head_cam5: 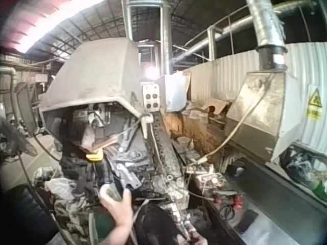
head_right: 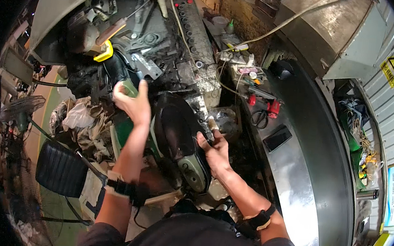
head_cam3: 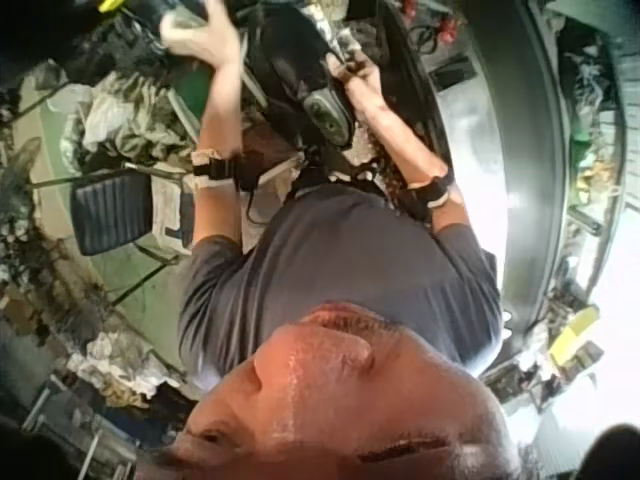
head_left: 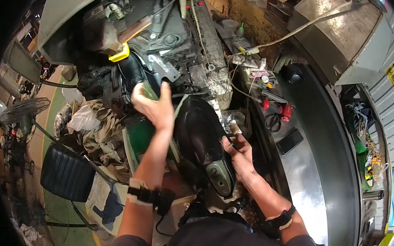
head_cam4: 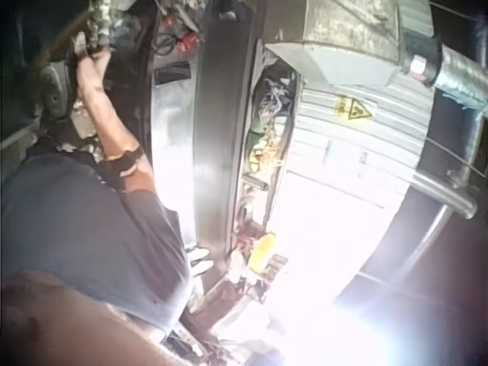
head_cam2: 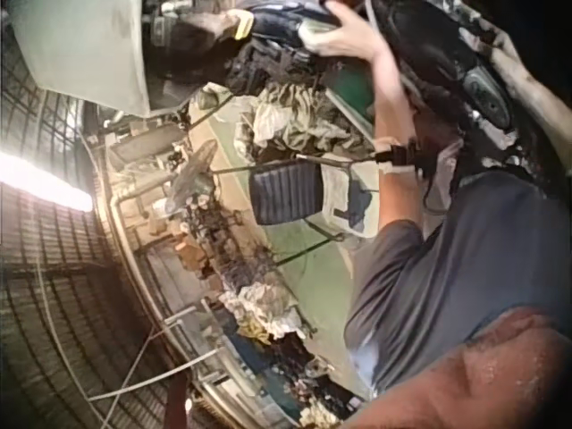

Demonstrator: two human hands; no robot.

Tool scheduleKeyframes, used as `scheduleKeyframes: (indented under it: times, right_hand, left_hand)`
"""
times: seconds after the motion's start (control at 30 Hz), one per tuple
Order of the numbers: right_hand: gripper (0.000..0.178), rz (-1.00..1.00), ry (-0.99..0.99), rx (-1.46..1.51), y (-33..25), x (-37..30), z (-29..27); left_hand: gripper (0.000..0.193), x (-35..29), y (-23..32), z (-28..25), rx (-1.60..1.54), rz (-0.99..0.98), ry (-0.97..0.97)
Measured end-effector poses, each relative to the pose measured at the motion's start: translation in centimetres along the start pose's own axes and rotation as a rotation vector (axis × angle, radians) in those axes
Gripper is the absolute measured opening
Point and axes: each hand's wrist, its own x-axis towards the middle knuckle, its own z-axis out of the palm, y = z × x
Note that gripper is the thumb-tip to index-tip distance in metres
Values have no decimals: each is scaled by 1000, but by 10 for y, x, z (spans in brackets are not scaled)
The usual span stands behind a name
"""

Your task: Operating a lasting machine to assemble shoe uppers onto lasts in a factory.

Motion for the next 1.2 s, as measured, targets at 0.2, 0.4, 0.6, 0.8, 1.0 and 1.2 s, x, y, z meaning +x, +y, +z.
scheduleKeyframes:
  times: [0.2,0.4,0.6,0.8,1.0,1.2]
  right_hand:
    - [34,11,-48,45,10,15,106]
    - [67,124,-75,80,12,35,149]
    - [63,258,-82,232,45,70,205]
    - [71,244,-109,173,50,107,234]
    - [82,100,14,-101,67,138,247]
    - [77,76,56,-240,77,157,245]
  left_hand:
    - [109,52,-98,-24,-72,-217,-270]
    - [99,39,-154,-146,-165,3,-846]
    - [52,49,-183,-176,-936,-748,-921]
    - [23,78,-132,-125,-879,-1134,-604]
    - [20,87,-154,-101,-944,-1240,-540]
    - [30,91,-164,-92,-960,-1288,-595]
